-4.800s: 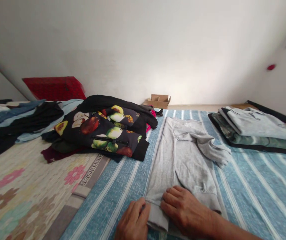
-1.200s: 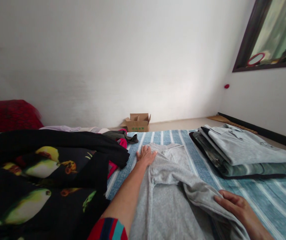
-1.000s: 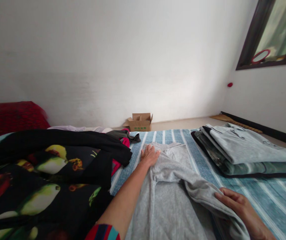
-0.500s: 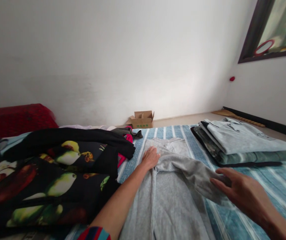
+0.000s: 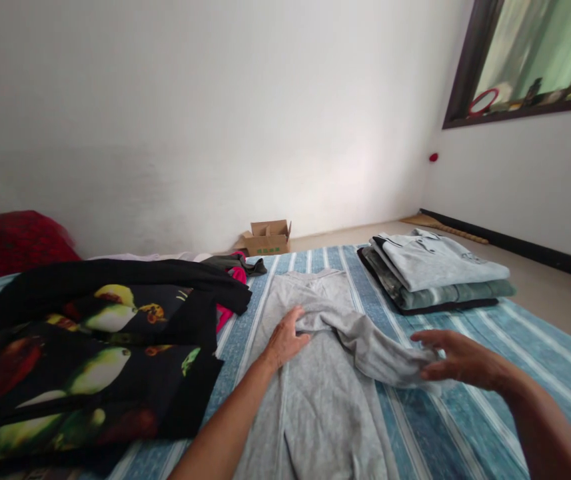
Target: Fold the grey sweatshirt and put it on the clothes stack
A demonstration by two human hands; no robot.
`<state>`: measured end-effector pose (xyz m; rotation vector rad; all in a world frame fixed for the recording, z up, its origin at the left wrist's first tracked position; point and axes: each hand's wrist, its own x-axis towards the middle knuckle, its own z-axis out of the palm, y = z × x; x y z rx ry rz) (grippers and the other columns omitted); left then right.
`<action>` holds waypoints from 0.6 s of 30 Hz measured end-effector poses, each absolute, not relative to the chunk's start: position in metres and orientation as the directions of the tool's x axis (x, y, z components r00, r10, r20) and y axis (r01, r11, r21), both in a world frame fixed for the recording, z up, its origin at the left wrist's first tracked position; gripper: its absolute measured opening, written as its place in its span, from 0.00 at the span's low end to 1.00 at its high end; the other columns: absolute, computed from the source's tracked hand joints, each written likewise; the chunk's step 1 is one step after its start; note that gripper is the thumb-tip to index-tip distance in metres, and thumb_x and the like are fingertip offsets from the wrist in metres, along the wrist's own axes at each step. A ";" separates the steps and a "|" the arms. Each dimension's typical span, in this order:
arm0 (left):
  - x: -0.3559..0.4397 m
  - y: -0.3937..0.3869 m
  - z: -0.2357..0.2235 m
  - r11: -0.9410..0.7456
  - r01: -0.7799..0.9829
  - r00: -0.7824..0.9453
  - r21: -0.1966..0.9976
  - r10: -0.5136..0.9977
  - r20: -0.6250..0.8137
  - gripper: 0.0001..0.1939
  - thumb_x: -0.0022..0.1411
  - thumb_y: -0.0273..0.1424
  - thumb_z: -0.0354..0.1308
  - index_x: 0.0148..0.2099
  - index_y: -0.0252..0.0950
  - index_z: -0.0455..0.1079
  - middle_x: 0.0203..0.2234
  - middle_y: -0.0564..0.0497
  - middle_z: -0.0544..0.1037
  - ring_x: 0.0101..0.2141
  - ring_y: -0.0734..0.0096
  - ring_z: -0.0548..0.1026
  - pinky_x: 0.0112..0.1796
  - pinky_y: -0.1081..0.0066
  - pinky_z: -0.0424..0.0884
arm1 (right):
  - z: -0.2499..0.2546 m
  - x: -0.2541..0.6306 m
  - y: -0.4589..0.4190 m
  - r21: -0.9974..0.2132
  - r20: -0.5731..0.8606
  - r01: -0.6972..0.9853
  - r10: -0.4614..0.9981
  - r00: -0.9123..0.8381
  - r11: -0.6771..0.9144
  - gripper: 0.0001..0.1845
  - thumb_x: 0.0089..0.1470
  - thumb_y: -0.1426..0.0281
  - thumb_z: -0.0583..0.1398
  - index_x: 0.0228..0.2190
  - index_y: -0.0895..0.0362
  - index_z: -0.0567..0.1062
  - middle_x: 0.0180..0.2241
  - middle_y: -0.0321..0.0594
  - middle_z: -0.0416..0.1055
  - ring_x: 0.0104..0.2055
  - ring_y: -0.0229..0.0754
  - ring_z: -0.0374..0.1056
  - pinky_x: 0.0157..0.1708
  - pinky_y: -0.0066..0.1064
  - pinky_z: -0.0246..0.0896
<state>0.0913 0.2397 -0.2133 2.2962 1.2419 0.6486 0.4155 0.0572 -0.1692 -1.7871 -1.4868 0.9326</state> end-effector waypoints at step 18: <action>0.092 0.246 -0.213 -0.413 0.630 0.360 0.657 0.906 0.224 0.17 0.57 0.25 0.50 0.47 0.37 0.72 0.52 0.51 0.73 0.53 0.67 0.70 0.55 0.67 0.62 | -0.154 0.415 0.065 -0.979 -0.127 -0.206 0.750 0.650 0.013 0.27 0.32 0.65 0.71 0.38 0.55 0.72 0.22 0.34 0.73 0.19 0.38 0.65 0.16 0.27 0.59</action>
